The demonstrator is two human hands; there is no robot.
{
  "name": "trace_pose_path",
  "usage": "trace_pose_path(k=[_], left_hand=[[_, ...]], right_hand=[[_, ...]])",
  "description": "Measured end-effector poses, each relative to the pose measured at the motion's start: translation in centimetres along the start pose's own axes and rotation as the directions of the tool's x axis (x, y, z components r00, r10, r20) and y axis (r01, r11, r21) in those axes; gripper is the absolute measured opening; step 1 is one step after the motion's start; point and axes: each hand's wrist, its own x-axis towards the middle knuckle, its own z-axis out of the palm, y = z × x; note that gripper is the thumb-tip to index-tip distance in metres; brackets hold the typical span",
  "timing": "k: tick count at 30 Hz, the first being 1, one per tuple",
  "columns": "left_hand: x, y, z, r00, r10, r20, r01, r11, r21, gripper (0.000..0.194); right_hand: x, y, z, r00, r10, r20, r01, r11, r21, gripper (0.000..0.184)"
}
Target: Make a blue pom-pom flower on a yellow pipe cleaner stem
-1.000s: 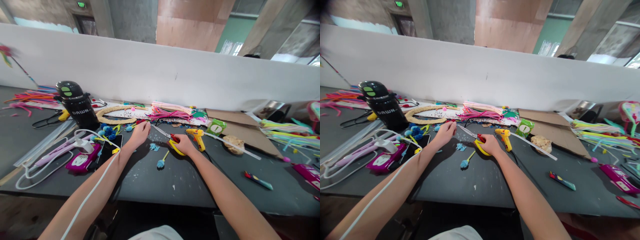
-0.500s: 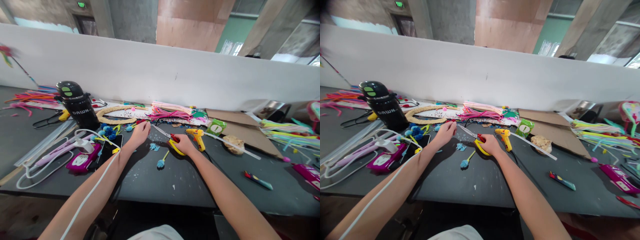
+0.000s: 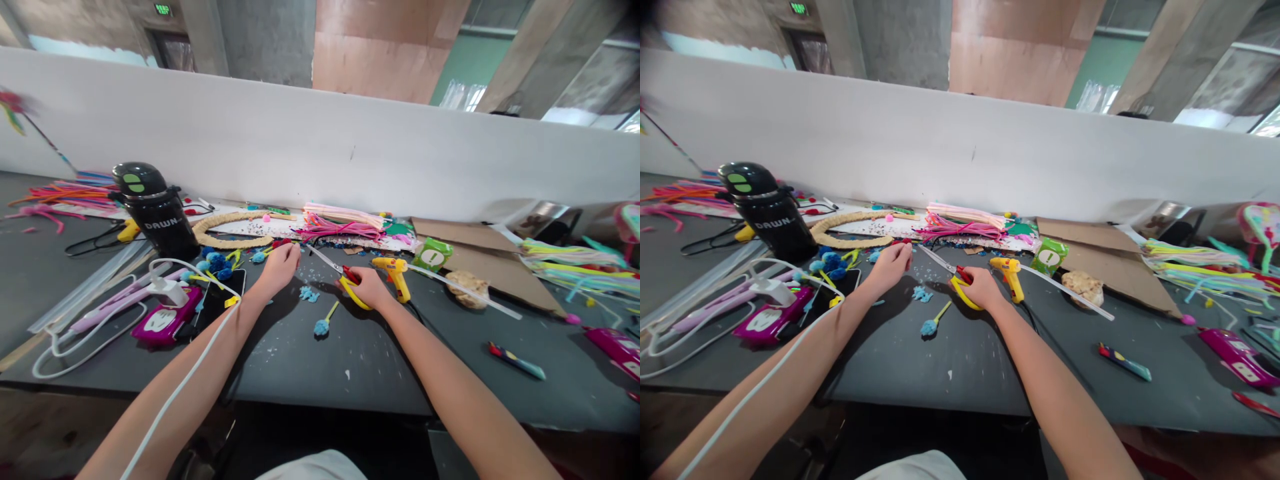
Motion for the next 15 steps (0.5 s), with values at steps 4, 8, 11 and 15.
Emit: trace_pose_path(k=[4, 8, 11, 15], left_hand=[[-0.04, -0.12, 0.03, 1.000, -0.011, -0.006, 0.011, 1.000, -0.010, 0.046], [-0.02, -0.24, 0.01, 1.000, -0.020, -0.005, 0.020, 1.000, -0.022, 0.048], [0.02, -0.26, -0.04, 1.000, -0.023, -0.004, 0.022, 0.999, -0.034, 0.049], [0.03, -0.39, -0.01, 1.000, -0.026, -0.010, 0.026, 0.999, -0.044, 0.049]], right_hand=[[0.01, 0.22, 0.08, 1.000, -0.014, 0.006, 0.014, 1.000, -0.014, 0.031], [0.00, 0.21, 0.02, 1.000, -0.027, 0.013, 0.028, 0.999, -0.032, 0.031], [-0.01, 0.17, -0.06, 1.000, -0.026, 0.014, 0.027, 0.999, -0.027, 0.031], [-0.01, 0.14, -0.11, 0.999, -0.031, 0.013, 0.031, 0.999, -0.036, 0.031]])
